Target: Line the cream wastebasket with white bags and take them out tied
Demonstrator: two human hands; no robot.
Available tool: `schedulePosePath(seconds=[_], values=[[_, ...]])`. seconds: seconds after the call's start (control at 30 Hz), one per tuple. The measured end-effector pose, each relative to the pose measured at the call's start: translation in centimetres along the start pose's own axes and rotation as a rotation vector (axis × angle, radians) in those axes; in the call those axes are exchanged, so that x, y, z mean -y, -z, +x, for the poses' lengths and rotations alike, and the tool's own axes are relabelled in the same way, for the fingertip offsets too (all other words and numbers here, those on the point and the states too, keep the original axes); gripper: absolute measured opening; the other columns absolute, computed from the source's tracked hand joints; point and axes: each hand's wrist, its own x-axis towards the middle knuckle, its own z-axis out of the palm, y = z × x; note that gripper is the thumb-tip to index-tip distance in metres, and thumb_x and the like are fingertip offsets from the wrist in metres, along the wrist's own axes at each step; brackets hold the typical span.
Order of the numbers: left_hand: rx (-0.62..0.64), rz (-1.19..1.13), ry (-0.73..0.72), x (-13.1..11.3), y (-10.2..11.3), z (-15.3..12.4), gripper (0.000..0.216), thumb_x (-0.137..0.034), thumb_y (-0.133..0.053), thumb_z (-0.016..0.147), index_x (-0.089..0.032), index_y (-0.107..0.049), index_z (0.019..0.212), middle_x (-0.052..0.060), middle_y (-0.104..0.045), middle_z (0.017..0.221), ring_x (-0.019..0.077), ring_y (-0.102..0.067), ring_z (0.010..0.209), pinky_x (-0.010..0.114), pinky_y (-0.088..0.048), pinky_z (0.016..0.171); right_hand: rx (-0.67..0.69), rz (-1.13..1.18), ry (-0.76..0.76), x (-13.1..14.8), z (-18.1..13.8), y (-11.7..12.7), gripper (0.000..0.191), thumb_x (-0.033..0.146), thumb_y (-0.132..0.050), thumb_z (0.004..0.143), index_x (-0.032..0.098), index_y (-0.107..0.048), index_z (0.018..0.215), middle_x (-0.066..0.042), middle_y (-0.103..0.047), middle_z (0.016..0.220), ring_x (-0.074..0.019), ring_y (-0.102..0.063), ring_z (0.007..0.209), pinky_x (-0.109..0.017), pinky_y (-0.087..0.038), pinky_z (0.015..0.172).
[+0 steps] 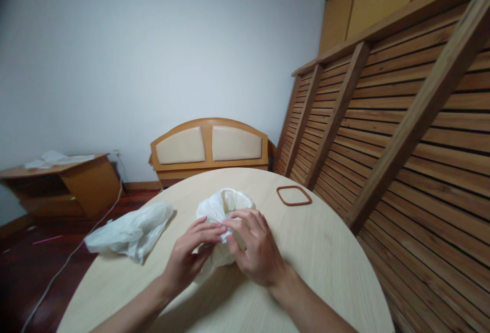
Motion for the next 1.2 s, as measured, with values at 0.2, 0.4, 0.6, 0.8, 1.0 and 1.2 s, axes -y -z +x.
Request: schedulePosePath(seconds=[0.2,0.4,0.6,0.8,1.0,1.2], values=[[-0.005,0.012,-0.111,0.0,-0.2,0.2,0.018,-0.014,-0.057,0.097,-0.025,-0.069,0.107,0.002,-0.081,0.102,0.0151,-0.074,0.105,0.036,-0.045,0.111,0.181,0.03,-0.04,0.0,-0.2,-0.1,0.034,0.019,-0.044,0.097,0.023,-0.062,0.126,-0.007,-0.069,0.121,-0.0283,-0.05,0.128,-0.051,-0.044,0.106],[0.002,-0.015,-0.138,0.0,-0.1,0.3,0.017,-0.017,-0.054,0.1,-0.024,-0.069,0.106,0.004,-0.08,0.104,0.0154,-0.074,0.102,0.036,-0.048,0.107,0.18,0.061,-0.072,-0.1,-0.3,-0.3,0.032,0.019,-0.043,0.099,0.02,-0.066,0.121,-0.006,-0.073,0.119,-0.0286,-0.048,0.132,-0.052,-0.045,0.106],[0.023,-0.066,-0.158,-0.3,0.0,0.5,0.017,-0.02,-0.052,0.102,-0.022,-0.069,0.103,0.006,-0.081,0.102,0.0156,-0.075,0.099,0.035,-0.048,0.106,0.095,0.092,-0.112,-0.4,-0.3,-0.2,0.033,0.018,-0.041,0.101,0.021,-0.065,0.123,-0.006,-0.074,0.116,-0.0251,-0.051,0.129,-0.047,-0.047,0.105],[0.09,-0.156,-0.159,-0.5,0.5,0.7,0.016,-0.017,-0.05,0.101,-0.022,-0.065,0.103,0.006,-0.08,0.098,0.0156,-0.075,0.097,0.036,-0.043,0.111,0.036,0.019,-0.125,-1.7,0.0,0.8,0.031,0.028,-0.041,0.103,0.025,-0.071,0.109,-0.007,-0.072,0.113,-0.0272,-0.054,0.124,-0.05,-0.045,0.104],[0.079,-0.194,-0.099,0.2,0.7,0.7,0.026,-0.004,-0.052,0.093,-0.023,-0.063,0.107,0.003,-0.078,0.098,0.0145,-0.071,0.103,0.035,-0.037,0.116,-0.048,0.136,-0.289,-4.6,-0.1,1.7,0.039,0.037,-0.035,0.106,0.024,-0.072,0.109,-0.008,-0.07,0.119,-0.0257,-0.059,0.12,-0.048,-0.044,0.106],[0.036,-0.198,0.022,1.3,0.7,-0.1,0.031,-0.003,-0.048,0.093,-0.025,-0.063,0.109,0.004,-0.075,0.1,0.016,-0.071,0.103,0.037,-0.045,0.111,-0.014,0.348,-0.512,-6.5,-0.7,1.3,0.045,0.049,-0.037,0.105,0.024,-0.069,0.124,-0.009,-0.063,0.14,-0.0262,-0.053,0.134,-0.047,-0.036,0.117]])
